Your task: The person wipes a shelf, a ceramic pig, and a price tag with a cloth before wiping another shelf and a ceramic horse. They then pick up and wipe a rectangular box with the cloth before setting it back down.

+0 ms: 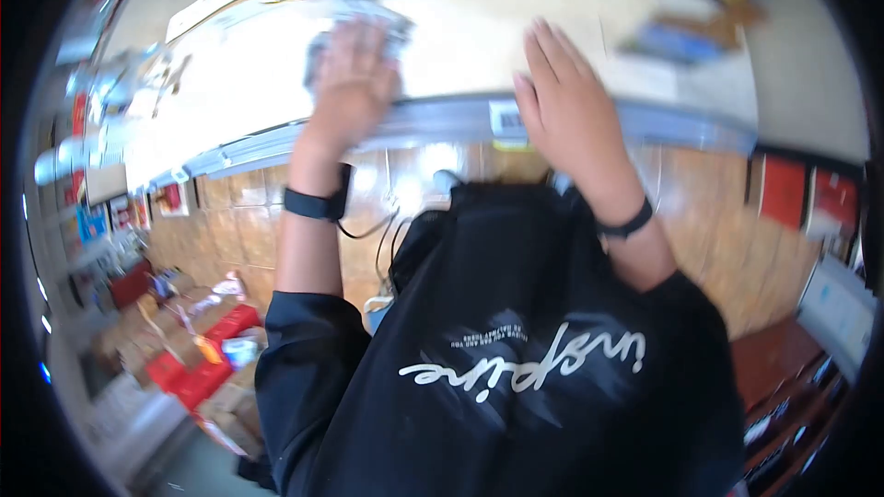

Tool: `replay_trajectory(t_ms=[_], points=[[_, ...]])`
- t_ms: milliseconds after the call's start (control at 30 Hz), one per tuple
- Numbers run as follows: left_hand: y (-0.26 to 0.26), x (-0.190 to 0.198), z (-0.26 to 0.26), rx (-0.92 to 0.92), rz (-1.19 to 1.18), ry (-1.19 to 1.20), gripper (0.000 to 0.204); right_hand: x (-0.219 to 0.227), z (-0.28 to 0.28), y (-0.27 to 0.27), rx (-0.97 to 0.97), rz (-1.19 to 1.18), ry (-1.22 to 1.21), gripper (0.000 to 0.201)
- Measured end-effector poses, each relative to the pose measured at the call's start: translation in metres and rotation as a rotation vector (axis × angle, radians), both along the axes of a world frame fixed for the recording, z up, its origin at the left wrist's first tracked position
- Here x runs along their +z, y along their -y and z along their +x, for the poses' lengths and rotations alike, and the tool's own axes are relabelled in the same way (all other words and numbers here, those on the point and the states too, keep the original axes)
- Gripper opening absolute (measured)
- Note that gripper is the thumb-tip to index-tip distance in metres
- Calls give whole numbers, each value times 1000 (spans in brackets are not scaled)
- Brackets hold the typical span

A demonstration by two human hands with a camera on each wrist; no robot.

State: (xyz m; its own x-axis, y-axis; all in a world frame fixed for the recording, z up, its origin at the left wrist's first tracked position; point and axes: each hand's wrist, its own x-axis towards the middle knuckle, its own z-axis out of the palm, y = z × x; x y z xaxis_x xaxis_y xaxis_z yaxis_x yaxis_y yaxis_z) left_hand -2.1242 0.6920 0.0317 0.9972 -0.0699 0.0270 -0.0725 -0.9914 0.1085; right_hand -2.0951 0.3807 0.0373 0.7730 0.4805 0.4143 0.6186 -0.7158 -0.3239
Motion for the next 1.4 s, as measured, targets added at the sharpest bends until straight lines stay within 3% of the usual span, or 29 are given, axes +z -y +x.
replay_trajectory(t_ms=[100,233,433,700,800,900,1133,1233,1400], points=[[34,3,2,-18,-25,22,66,7,-1,-2,31,-60,-26,50],[19,11,2,12,-103,20,62,12,-4,0,53,-96,-94,52],[-64,12,-6,259,-80,-2,62,20,-4,-7,52,-139,-163,55],[-161,8,-44,375,-94,2,65,27,-10,-21,11,-167,-167,56],[-168,-2,-48,355,-53,168,64,31,-14,-29,-33,-222,-149,60],[-169,-29,-45,300,8,500,60,36,-19,-43,-108,-270,-139,69],[-163,-13,-52,291,-124,519,60,50,-16,-103,-372,-477,-323,89],[-163,-5,-55,282,-152,493,62,51,-17,-128,-392,-633,-343,93],[-164,5,-56,271,-190,418,63,63,-16,-141,-329,-678,-473,94]])
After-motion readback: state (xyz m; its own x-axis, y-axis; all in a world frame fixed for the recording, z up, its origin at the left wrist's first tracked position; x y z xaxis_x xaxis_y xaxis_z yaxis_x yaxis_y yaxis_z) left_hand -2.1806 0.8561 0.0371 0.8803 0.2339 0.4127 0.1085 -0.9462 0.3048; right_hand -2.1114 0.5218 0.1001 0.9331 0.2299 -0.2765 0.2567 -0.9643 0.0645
